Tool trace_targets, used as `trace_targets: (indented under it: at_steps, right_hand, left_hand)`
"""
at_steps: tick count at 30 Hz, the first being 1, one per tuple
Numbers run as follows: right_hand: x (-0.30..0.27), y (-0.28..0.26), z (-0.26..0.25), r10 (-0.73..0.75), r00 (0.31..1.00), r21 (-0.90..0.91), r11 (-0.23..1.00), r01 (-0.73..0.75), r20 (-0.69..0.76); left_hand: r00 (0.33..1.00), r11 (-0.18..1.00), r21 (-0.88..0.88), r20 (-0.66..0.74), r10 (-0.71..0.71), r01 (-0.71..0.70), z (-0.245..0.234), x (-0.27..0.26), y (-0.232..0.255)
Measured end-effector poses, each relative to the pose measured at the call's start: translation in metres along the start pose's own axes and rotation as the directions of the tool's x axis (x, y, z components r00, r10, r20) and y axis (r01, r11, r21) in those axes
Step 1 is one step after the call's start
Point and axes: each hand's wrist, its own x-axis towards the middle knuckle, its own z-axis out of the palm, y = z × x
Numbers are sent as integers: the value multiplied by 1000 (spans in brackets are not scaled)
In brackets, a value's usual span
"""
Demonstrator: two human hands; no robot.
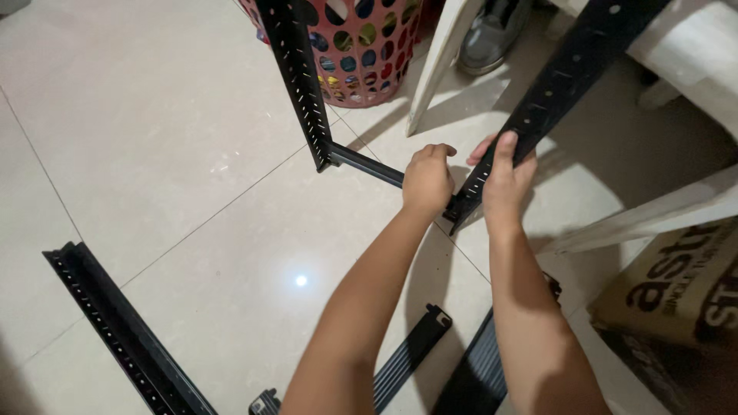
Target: The person assembles a black metal furniture frame on the floor by connecting vertical and horizontal bars with corner brackets. They then place a brown cardboard sheet onto the frame as a shelf.
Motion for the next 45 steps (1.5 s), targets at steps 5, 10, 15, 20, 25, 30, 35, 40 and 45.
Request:
trace_targets:
  at_steps: [5,10,15,20,25,30,35,40,45]
  right_hand:
    - [-6,4,-5,31,999,-30,999,-32,-32]
    - [2,12,-8,43,998,-33,998,-45,-50]
    - [-1,10,-8,60,996,-39,997,-62,-63]
    - [12,11,-3,44,994,-42,998,-48,-102]
    - [0,13,-11,16,999,-39,999,-17,-34]
    - [6,7,-6,23,998,-25,999,-25,-58]
    - [2,19,-9,4,998,-4,1000,-4,-64]
    - [8,20,-7,-3,998,-12,1000,2,-62]
    - [4,17,-4,7,998,-47,999,-10,-61]
  left_hand:
    - [992,993,96,-93,82,-73,12,23,6]
    - [978,997,12,-195,79,-78,30,41,0]
    - [987,961,248,-63,145,-125,38,28,-22]
    - [978,945,301,-124,171,-127,48,63,-11]
    - [996,962,269,-63,69,-49,60,44,-24]
    - [996,938,338,66,61,-80,51,32,-24]
    - [976,964,169,-36,213,-204,36,21,-19]
    - [935,953,-31,189,300,-300,-1,1,-37]
    - [738,794,133,485,470,-593,-2,-3,-60]
